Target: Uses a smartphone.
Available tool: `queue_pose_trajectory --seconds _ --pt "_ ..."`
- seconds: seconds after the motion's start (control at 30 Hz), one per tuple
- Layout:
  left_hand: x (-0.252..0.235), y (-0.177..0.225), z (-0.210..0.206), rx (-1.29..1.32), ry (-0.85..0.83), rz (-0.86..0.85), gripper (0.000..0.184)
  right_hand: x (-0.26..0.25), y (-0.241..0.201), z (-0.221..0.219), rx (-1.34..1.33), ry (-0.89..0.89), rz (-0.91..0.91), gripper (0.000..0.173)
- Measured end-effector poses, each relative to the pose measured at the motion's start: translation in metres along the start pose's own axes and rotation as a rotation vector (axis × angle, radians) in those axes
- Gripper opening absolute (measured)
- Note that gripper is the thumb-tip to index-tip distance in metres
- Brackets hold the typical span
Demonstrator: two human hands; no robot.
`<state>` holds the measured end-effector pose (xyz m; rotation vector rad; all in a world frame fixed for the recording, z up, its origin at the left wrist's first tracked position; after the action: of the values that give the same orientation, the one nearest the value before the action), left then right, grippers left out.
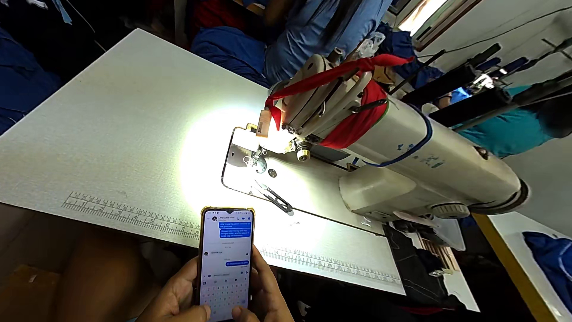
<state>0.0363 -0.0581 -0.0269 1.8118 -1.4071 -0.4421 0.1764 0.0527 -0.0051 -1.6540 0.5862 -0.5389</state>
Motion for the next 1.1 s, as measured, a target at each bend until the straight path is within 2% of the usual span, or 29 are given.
queue_pose_trajectory --seconds 0.33,0.57,0.9,1.1 --pt "0.000 0.000 0.002 -0.003 -0.052 -0.009 0.063 -0.001 0.001 -0.001 0.005 0.047 -0.004 0.074" --pt "0.001 -0.001 0.001 -0.022 -0.015 -0.018 0.058 -0.001 0.003 0.001 -0.046 0.022 0.012 0.073" --pt "0.001 -0.002 0.002 -0.013 -0.047 -0.022 0.062 0.000 0.002 -0.009 0.094 0.177 0.059 0.072" --pt "0.001 0.001 0.001 -0.006 -0.054 -0.018 0.062 -0.001 0.003 -0.001 -0.049 0.077 0.022 0.063"
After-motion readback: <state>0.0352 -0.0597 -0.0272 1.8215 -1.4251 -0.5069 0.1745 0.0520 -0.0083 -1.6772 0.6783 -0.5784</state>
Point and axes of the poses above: each hand's wrist, its own x-axis away from the middle knuckle, its own z-axis out of the back of the hand, y = z × x, the point moved 3 cm from there along -x, towards the middle knuckle, and after that the axes turned 12 degrees about y, right-handed, at the moved point
